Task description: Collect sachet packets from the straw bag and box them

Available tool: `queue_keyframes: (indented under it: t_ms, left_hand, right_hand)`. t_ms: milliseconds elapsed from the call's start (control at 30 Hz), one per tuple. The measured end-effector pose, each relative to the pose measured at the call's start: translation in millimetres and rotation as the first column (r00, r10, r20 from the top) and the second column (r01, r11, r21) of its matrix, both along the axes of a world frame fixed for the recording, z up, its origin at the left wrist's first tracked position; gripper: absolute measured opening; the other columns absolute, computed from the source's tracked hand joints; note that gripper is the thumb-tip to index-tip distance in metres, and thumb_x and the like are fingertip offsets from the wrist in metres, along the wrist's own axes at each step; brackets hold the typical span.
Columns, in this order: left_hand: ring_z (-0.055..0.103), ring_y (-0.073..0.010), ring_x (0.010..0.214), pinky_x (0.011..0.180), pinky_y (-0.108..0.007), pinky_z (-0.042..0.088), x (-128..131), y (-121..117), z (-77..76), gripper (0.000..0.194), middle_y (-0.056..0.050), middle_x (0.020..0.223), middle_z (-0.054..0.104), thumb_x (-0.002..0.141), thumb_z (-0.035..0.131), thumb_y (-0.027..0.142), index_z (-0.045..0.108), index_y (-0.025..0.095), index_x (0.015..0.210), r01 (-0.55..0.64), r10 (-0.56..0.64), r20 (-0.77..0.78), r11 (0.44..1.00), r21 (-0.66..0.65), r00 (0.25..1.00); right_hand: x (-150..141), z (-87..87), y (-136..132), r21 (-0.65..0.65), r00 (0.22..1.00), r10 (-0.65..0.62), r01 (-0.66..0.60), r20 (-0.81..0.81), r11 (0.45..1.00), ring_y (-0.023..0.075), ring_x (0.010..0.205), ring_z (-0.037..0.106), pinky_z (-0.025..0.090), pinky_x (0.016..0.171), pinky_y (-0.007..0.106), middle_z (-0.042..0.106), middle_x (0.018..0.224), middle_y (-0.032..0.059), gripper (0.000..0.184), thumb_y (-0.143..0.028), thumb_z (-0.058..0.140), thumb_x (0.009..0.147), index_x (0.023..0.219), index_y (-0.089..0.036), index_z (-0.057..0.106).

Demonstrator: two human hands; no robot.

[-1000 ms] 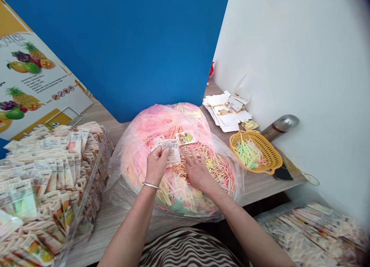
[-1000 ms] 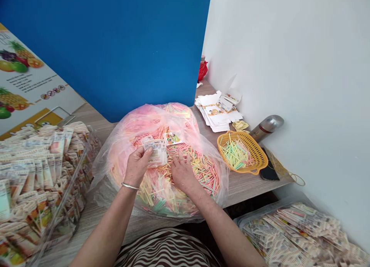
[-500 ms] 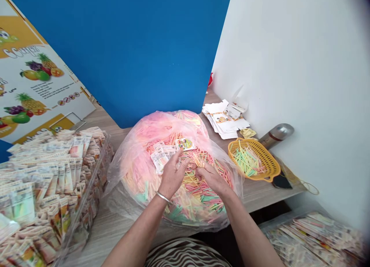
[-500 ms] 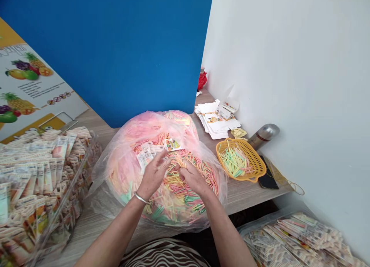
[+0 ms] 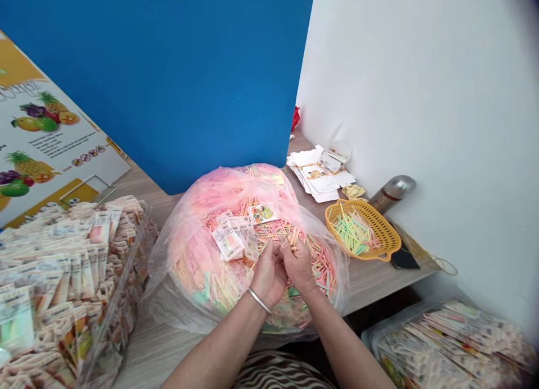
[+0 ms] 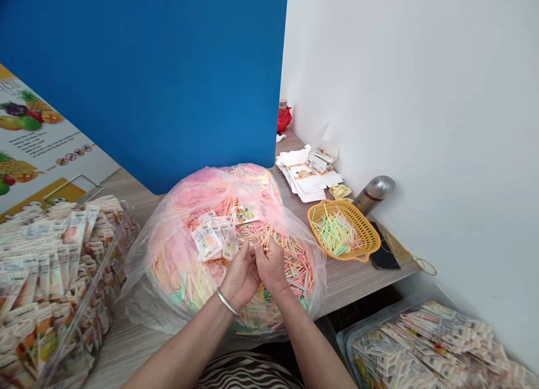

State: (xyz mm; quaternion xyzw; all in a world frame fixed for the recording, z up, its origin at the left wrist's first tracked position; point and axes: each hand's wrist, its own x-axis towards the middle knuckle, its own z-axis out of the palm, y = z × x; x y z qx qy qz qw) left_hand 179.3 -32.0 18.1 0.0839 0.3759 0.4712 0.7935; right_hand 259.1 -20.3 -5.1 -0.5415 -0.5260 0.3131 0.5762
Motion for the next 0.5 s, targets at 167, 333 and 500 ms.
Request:
queue_keyframes:
  t_ms: [167, 333, 500]
  left_hand:
    - [0.065, -0.0123, 0.080, 0.080, -0.024, 0.051, 6.8, 4.0, 4.0, 0.031, -0.005, 0.092, 0.070, 0.096, 0.048, 0.038, 0.068, 0.014, 0.090, -0.111, 0.116, 0.056, 0.991, -0.079, 0.992]
    - [0.064, -0.0130, 0.082, 0.081, -0.025, 0.051, 5.9, 8.2, 3.7, 0.037, -0.006, 0.089, 0.069, 0.099, 0.043, 0.039, 0.067, 0.013, 0.089, -0.073, 0.081, 0.111, 0.994, -0.078, 0.990]
    - [0.064, -0.0122, 0.079, 0.079, -0.023, 0.051, 2.9, 4.7, -1.6, 0.036, -0.006, 0.087, 0.068, 0.098, 0.045, 0.038, 0.068, 0.013, 0.089, -0.094, 0.098, 0.100, 0.995, -0.044, 0.990]
  right_hand:
    - [3.9, -4.4, 0.5, 0.126, 0.948, -0.084, 0.047, 0.308, 0.991, 0.0202, 0.078, 0.052, 0.041, 0.076, 0.034, 0.059, 0.077, 0.0037, 0.030, -0.039, 0.049, 0.094, 0.071, -0.020, 0.054]
    - [5.8, -2.6, 0.2, 0.175, 0.948, -0.087, 0.034, 0.305, 0.984, 0.0216, 0.088, 0.057, 0.041, 0.087, 0.038, 0.066, 0.087, 0.0056, 0.026, -0.031, 0.046, 0.095, 0.076, -0.020, 0.059]
    - [9.1, -5.7, 0.5, 0.132, 0.969, -0.020, -0.013, 0.246, 0.991, 0.0220, 0.100, 0.060, 0.042, 0.097, 0.041, 0.069, 0.101, 0.0076, 0.031, -0.026, 0.037, 0.095, 0.090, -0.020, 0.066]
